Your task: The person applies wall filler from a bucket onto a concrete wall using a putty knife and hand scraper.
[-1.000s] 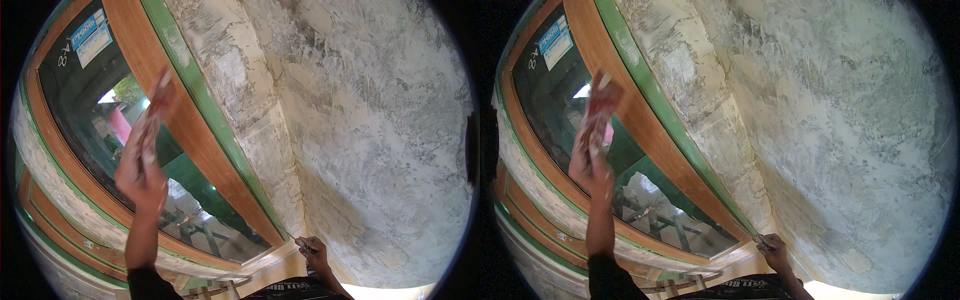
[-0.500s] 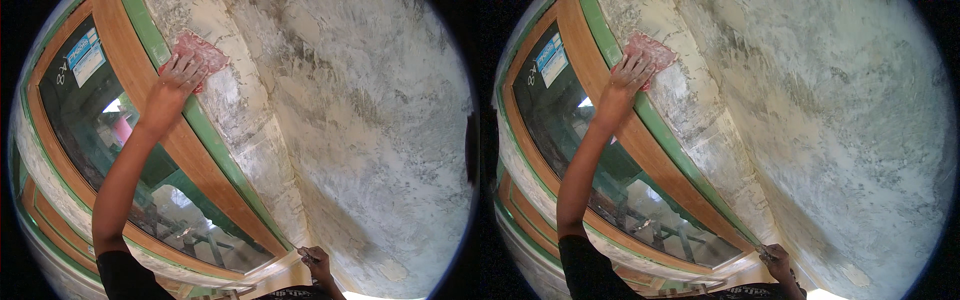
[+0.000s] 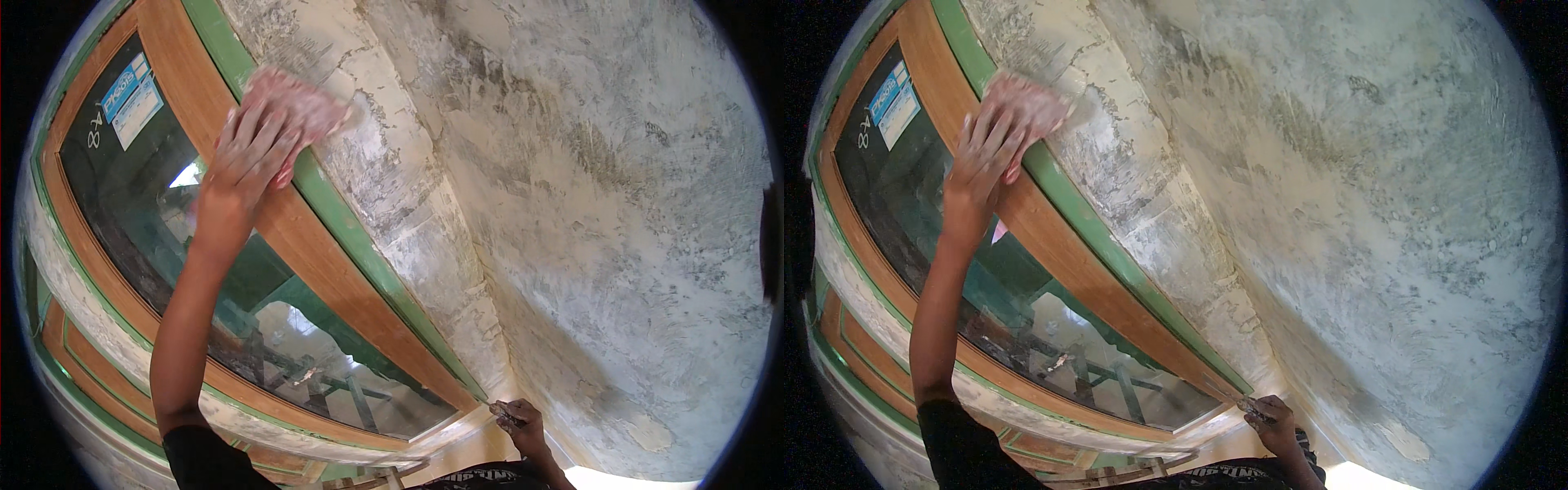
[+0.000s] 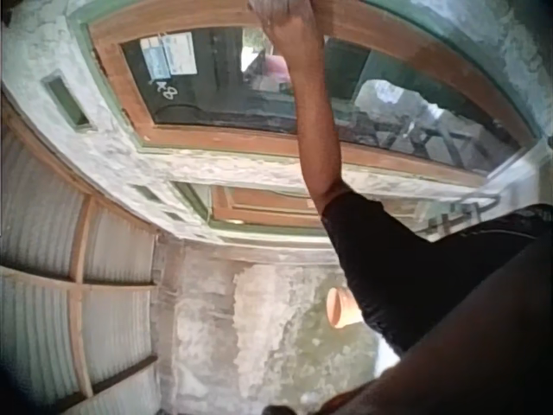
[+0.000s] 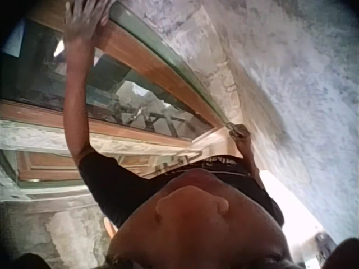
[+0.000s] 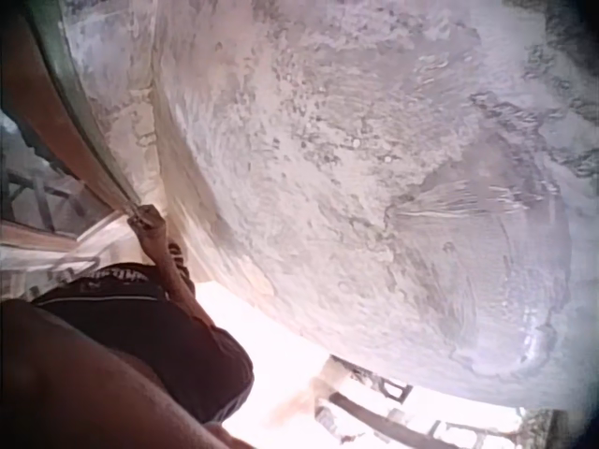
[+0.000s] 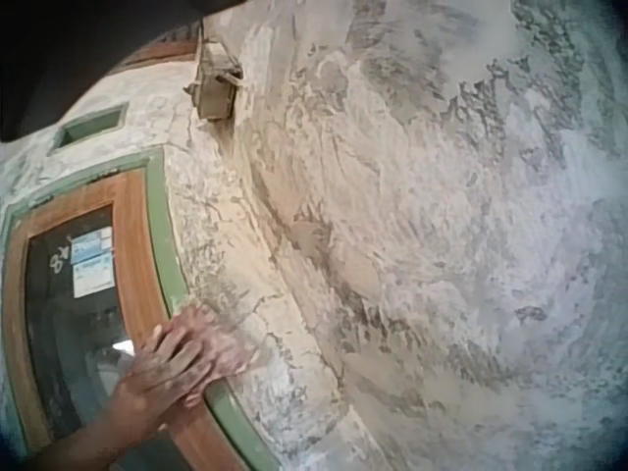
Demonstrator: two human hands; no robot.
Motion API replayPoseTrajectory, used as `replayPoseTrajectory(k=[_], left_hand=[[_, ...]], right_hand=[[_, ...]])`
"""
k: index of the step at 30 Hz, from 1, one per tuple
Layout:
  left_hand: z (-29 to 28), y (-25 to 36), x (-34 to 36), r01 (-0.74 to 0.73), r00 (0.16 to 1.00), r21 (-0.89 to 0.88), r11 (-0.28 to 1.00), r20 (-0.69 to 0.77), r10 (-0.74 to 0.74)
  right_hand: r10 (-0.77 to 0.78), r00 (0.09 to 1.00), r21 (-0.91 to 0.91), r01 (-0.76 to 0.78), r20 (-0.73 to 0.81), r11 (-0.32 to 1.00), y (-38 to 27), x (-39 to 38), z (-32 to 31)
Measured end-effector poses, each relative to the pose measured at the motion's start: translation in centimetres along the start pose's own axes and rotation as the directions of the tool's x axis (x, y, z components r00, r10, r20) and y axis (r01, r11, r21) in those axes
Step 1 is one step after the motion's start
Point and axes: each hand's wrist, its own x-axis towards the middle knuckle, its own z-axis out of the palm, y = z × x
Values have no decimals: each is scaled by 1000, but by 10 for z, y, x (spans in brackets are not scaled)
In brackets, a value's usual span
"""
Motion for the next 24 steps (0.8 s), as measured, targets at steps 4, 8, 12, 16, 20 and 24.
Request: replayPoseTrajectory(k=[4,8,12,16,20,24], left_hand=[[32,-12,37,-51,999,49,998,-14,52],[43,-29,36,-145,988,101,984,77,137],[19,-27,24,-159,963,75,984,229,138],[-7,-30,-21,-197,913,168,966,391,118],[-19,-17,-51,-133,987,37,990,98,129],[-2,-10,-3,-101,995,26,995,4,101]], right_hand=[[-1,1000,21,0,28,1000,-4,-4,3],[39,998,-62,-36,41,997,-19,-3,3],[41,999,-4,-41,33,999,-13,-5,5],[34,998,22,-36,53,999,-21,-7,6],[99,993,55,-103,70,993,-23,-14,6],[112,988,8,-114,104,993,-25,-18,9]])
